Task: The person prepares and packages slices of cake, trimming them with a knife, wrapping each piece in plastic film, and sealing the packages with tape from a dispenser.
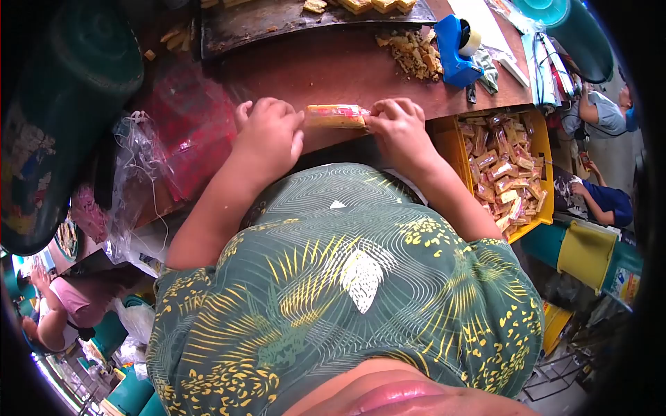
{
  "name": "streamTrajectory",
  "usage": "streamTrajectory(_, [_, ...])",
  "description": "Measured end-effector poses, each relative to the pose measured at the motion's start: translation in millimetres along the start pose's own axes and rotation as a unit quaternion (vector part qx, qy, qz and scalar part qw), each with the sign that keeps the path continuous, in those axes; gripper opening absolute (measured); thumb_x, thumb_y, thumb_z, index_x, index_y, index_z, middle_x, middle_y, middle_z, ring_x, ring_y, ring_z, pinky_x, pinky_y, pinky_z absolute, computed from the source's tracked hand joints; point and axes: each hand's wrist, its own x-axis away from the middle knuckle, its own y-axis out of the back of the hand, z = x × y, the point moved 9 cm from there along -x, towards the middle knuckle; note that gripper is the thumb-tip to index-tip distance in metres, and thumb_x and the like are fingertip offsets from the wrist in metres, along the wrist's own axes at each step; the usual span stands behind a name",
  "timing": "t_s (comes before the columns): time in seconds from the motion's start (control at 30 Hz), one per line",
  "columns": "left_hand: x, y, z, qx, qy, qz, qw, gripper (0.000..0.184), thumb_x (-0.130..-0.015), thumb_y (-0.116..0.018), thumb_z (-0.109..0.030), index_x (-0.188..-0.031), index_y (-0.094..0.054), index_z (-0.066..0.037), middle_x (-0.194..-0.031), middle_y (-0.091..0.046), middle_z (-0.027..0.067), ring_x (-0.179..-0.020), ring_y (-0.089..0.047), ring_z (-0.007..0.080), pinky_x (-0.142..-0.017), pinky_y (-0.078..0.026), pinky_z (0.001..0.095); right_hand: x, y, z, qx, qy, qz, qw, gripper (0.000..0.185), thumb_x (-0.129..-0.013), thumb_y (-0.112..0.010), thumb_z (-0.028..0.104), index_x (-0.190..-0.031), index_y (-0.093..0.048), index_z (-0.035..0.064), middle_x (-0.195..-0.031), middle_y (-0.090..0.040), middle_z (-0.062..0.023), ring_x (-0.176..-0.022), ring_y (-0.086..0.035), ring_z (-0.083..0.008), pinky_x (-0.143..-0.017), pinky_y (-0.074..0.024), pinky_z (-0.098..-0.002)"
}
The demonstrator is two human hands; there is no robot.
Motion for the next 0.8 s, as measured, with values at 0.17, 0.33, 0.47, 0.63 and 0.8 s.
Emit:
streamTrajectory(0.17, [-25.7, -22.1, 24.1, -0.012, 0.011, 0.136, 0.991, 0.011, -0.091, -0.070, -0.018, -0.096, -0.079, -0.016, -0.102, -0.069, -0.0002, -0.112, -0.059, 0.0222, -0.097, -0.039, 0.0476, -7.6, -8.0, -23.5, -0.059, -0.022, 0.030, 0.998, 0.010, -0.086, -0.075, 0.020, -0.094, -0.081, 0.0201, -0.098, -0.072, 0.0013, -0.106, -0.063, -0.0243, -0.095, -0.0465, -0.0422])
streamTrajectory(0.33, [-26.3, -10.3, 6.4, -0.076, -0.026, 0.032, 0.996, 0.014, -0.090, -0.071, -0.022, -0.098, -0.079, -0.014, -0.104, -0.065, -0.0013, -0.113, -0.055, 0.0228, -0.090, -0.039, 0.0455, -17.8, -5.8, -10.7, 0.035, -0.031, 0.014, 0.999, 0.011, -0.088, -0.069, 0.020, -0.090, -0.080, 0.0203, -0.088, -0.070, 0.0028, -0.099, -0.063, -0.0221, -0.090, -0.0470, -0.0399])
streamTrajectory(0.47, [-1.8, -18.2, -8.7, -0.024, 0.032, -0.005, 0.999, 0.043, -0.097, -0.069, -0.031, -0.126, -0.067, -0.001, -0.112, -0.064, 0.0056, -0.118, -0.055, 0.0244, -0.102, -0.040, 0.0452, 8.6, -11.9, 8.1, 0.000, -0.016, 0.064, 0.998, 0.043, -0.092, -0.070, 0.036, -0.128, -0.070, 0.0117, -0.119, -0.063, -0.0049, -0.114, -0.059, -0.0266, -0.098, -0.0452, -0.0426])
streamTrajectory(0.63, [-35.0, -61.5, 34.6, 0.588, 0.208, -0.012, 0.781, 0.035, -0.103, -0.065, -0.018, -0.132, -0.059, 0.002, -0.124, -0.067, 0.0082, -0.113, -0.061, 0.0122, -0.101, -0.049, 0.0271, 0.3, -4.2, 6.8, -0.078, -0.035, -0.021, 0.996, 0.071, -0.093, -0.074, 0.032, -0.152, -0.048, 0.0029, -0.136, -0.056, -0.0176, -0.125, -0.053, -0.0355, -0.106, -0.0435, -0.0435])
streamTrajectory(0.8, [-46.8, -55.6, 17.5, 0.396, 0.055, -0.048, 0.915, 0.037, -0.095, -0.063, -0.002, -0.132, -0.062, -0.001, -0.129, -0.067, 0.0121, -0.122, -0.062, 0.0219, -0.108, -0.047, 0.0340, -13.5, 28.5, -7.2, -0.223, 0.016, -0.159, 0.962, 0.047, -0.081, -0.082, 0.012, -0.127, -0.073, 0.0148, -0.119, -0.067, -0.0095, -0.105, -0.063, -0.0273, -0.094, -0.0518, -0.0387])
